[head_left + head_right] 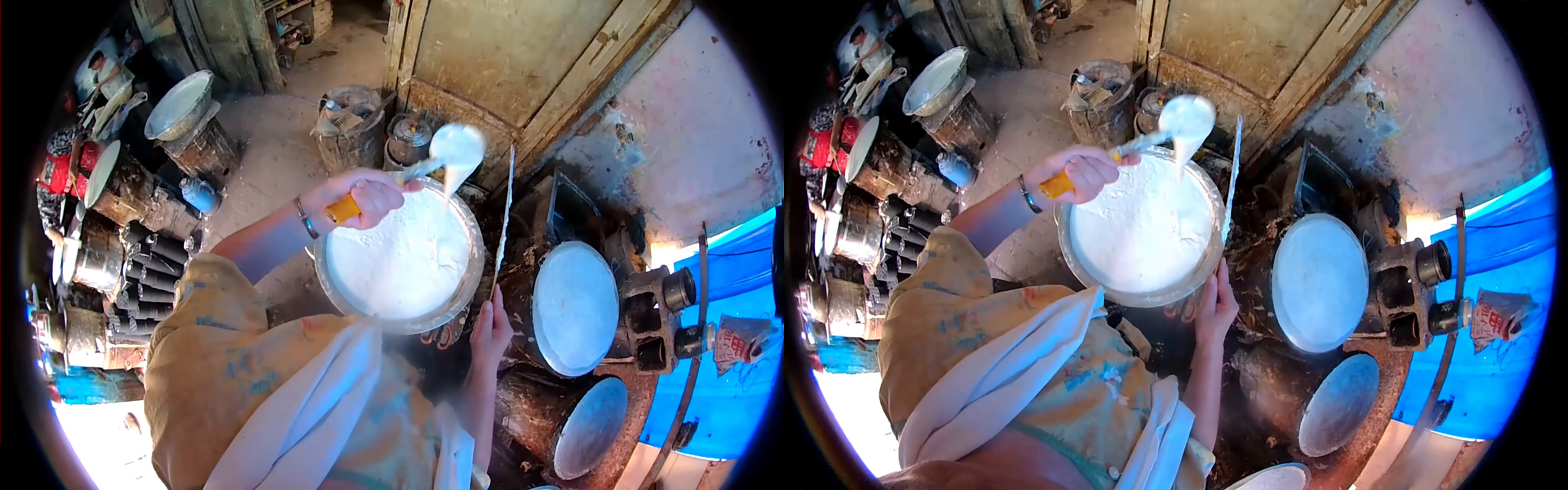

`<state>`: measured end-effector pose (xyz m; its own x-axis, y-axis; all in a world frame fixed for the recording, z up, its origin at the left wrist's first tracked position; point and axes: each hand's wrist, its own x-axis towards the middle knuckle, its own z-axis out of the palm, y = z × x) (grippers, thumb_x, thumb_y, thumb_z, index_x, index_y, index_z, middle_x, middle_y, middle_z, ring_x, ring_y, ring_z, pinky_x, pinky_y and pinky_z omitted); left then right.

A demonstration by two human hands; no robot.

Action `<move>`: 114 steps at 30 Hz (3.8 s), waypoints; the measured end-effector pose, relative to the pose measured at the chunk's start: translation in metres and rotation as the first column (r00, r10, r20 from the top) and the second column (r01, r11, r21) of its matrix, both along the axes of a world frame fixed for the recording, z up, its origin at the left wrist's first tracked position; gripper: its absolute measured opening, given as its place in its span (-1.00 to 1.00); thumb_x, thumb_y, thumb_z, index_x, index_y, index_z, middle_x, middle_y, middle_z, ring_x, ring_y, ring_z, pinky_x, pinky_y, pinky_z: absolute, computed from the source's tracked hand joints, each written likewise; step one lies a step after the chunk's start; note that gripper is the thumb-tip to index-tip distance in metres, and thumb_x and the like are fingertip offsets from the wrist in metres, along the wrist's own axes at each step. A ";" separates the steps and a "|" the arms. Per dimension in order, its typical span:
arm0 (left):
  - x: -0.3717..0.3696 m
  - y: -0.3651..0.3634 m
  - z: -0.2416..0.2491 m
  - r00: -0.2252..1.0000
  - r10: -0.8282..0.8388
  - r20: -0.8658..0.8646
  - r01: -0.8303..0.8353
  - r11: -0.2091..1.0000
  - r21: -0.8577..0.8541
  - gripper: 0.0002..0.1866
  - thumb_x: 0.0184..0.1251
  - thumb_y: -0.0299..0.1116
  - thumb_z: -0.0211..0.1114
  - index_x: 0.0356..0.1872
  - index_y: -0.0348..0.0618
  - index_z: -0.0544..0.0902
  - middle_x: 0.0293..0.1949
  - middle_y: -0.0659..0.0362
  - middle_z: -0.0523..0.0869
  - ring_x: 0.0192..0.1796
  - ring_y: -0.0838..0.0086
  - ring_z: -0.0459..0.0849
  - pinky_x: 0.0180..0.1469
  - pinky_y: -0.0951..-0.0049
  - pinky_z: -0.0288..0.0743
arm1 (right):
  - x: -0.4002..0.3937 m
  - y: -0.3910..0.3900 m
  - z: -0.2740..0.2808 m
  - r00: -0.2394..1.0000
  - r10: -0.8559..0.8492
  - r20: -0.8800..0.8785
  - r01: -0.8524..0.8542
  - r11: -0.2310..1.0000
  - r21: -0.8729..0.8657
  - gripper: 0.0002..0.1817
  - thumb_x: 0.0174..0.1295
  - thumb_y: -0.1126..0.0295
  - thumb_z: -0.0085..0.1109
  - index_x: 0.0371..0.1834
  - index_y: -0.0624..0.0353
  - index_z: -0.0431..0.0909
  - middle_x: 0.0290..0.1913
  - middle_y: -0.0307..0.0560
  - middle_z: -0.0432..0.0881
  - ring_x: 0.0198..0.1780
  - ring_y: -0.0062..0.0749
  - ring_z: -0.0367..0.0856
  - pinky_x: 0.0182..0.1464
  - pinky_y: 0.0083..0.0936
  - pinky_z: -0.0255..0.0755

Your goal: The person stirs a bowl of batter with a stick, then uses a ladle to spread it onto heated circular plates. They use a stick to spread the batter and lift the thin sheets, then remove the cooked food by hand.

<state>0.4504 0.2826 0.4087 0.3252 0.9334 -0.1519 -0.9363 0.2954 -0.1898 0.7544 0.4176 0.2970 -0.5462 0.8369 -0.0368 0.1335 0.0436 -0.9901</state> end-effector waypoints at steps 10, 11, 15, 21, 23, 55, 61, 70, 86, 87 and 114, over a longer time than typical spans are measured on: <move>-0.026 0.024 0.149 0.717 0.261 -0.646 0.145 0.851 0.505 -0.58 0.40 -0.48 -0.11 0.27 -0.07 0.18 -0.59 0.35 0.30 -0.74 0.79 0.27 -0.78 0.76 0.24 | -0.030 0.004 0.128 0.951 0.007 -0.310 0.032 0.992 0.119 -0.54 0.34 0.48 -0.12 0.32 0.25 0.18 -0.56 -0.44 0.21 -0.58 -0.85 0.12 -0.56 -0.88 -0.02; -0.027 0.026 0.142 0.662 0.305 -0.684 0.131 0.852 0.507 -0.58 0.40 -0.48 -0.10 0.26 -0.07 0.19 -0.59 0.35 0.30 -0.74 0.78 0.26 -0.78 0.77 0.23 | -0.027 0.005 0.124 0.943 0.001 -0.332 0.047 0.990 0.136 -0.54 0.34 0.48 -0.12 0.32 0.27 0.19 -0.56 -0.44 0.23 -0.60 -0.85 0.12 -0.58 -0.87 -0.01; -0.033 0.026 0.074 0.848 0.077 -0.524 0.066 0.966 0.249 -0.58 0.38 -0.48 -0.06 0.25 -0.10 0.18 -0.60 0.37 0.27 -0.71 0.79 0.26 -0.75 0.77 0.22 | -0.009 0.004 0.073 0.946 -0.056 -0.320 0.077 0.996 0.054 -0.56 0.33 0.47 -0.08 0.28 0.31 0.24 -0.41 -0.34 0.42 -0.47 -0.81 0.28 -0.43 -0.87 0.18; 0.019 0.054 -0.006 0.926 -0.259 -0.274 0.231 0.964 -0.130 -0.62 0.36 -0.51 -0.05 0.19 -0.10 0.21 -0.61 0.42 0.22 -0.71 0.84 0.23 -0.74 0.82 0.17 | 0.045 -0.013 0.010 0.974 -0.222 0.049 0.213 0.966 0.147 -0.61 0.24 0.47 0.06 0.14 0.33 0.40 0.08 0.01 0.54 0.07 -0.52 0.48 0.13 -0.61 0.28; 0.052 0.077 -0.009 0.881 -0.381 -0.281 0.355 0.924 -0.139 -0.63 0.35 -0.52 -0.06 0.17 -0.11 0.23 -0.61 0.42 0.22 -0.71 0.85 0.22 -0.74 0.83 0.16 | 0.064 -0.021 0.005 0.942 -0.324 0.091 0.289 0.917 0.275 -0.62 0.20 0.47 0.11 0.12 0.23 0.45 -0.29 -0.03 0.63 -0.29 -0.60 0.53 -0.16 -0.64 0.38; 0.696 0.350 -0.125 -0.245 0.773 -0.585 0.944 0.329 0.039 -0.45 0.05 -0.60 0.03 0.16 -0.01 0.43 -0.11 -0.14 0.60 0.02 0.08 0.55 0.03 0.26 0.40 | 0.418 0.029 -0.046 -0.267 -0.951 -0.154 0.756 -0.108 -0.646 -0.75 0.27 0.33 0.02 -0.03 0.17 0.46 -0.69 -0.39 0.26 -0.80 -0.73 0.13 -0.81 -0.73 -0.06; 0.689 0.380 -0.116 -0.382 0.689 -0.616 0.878 0.478 -0.010 -0.46 0.04 -0.58 0.05 0.15 -0.02 0.44 -0.10 -0.11 0.60 0.01 0.06 0.55 0.04 0.26 0.41 | 0.412 0.057 -0.041 -0.233 -0.957 -0.173 0.759 -0.067 -0.648 -0.68 0.30 0.34 -0.06 0.08 0.21 0.38 -0.71 -0.33 0.22 -0.83 -0.67 0.09 -0.83 -0.68 -0.04; 0.643 0.418 -0.127 -0.207 0.191 -0.959 0.727 0.687 -0.020 -0.41 0.02 -0.62 0.06 0.19 -0.16 0.29 -0.58 0.10 0.49 -0.79 0.44 0.42 -0.76 0.44 0.27 | 0.429 0.098 -0.066 -0.146 -0.986 -0.084 0.852 -0.082 -0.517 -0.73 0.23 0.36 0.08 -0.04 0.22 0.47 -0.69 -0.34 0.30 -0.77 -0.66 0.19 -0.77 -0.71 0.05; 0.432 0.268 -0.048 0.195 -0.474 -0.859 0.663 0.709 -0.240 -0.39 0.23 -0.53 0.08 0.29 0.06 0.11 -0.48 0.18 0.42 -0.68 0.70 0.28 -0.70 0.73 0.12 | 0.497 0.087 -0.063 0.051 -0.993 -0.106 0.885 0.095 -0.457 -0.84 0.19 0.34 0.15 -0.18 0.06 0.49 -0.68 -0.37 0.31 -0.79 -0.71 0.17 -0.81 -0.75 -0.03; 0.435 0.266 -0.049 0.218 -0.473 -0.854 0.647 0.725 -0.236 -0.39 0.23 -0.53 0.08 0.29 0.06 0.11 -0.48 0.18 0.42 -0.68 0.70 0.28 -0.70 0.73 0.12 | 0.497 0.096 -0.075 0.055 -0.987 -0.150 0.877 0.119 -0.465 -0.85 0.19 0.34 0.14 -0.21 0.07 0.48 -0.68 -0.36 0.31 -0.78 -0.69 0.19 -0.81 -0.75 -0.03; 0.436 0.236 -0.033 0.647 -0.406 -0.645 0.481 0.874 -0.068 -0.43 0.20 -0.64 0.07 0.25 -0.05 0.20 -0.34 0.22 0.39 -0.64 0.77 0.22 -0.66 0.82 0.14 | 0.532 0.074 -0.011 0.699 -0.715 -0.016 0.502 0.505 -0.702 -0.70 0.09 0.34 0.22 -0.12 0.22 0.53 -0.69 -0.35 0.34 -0.82 -0.68 0.15 -0.81 -0.69 -0.02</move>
<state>0.8863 0.5185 0.3758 0.5697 0.7242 -0.3886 -0.5759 0.6890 0.4400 1.2867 0.4919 0.2857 0.0196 0.7959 -0.6052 -0.3899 -0.5513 -0.7376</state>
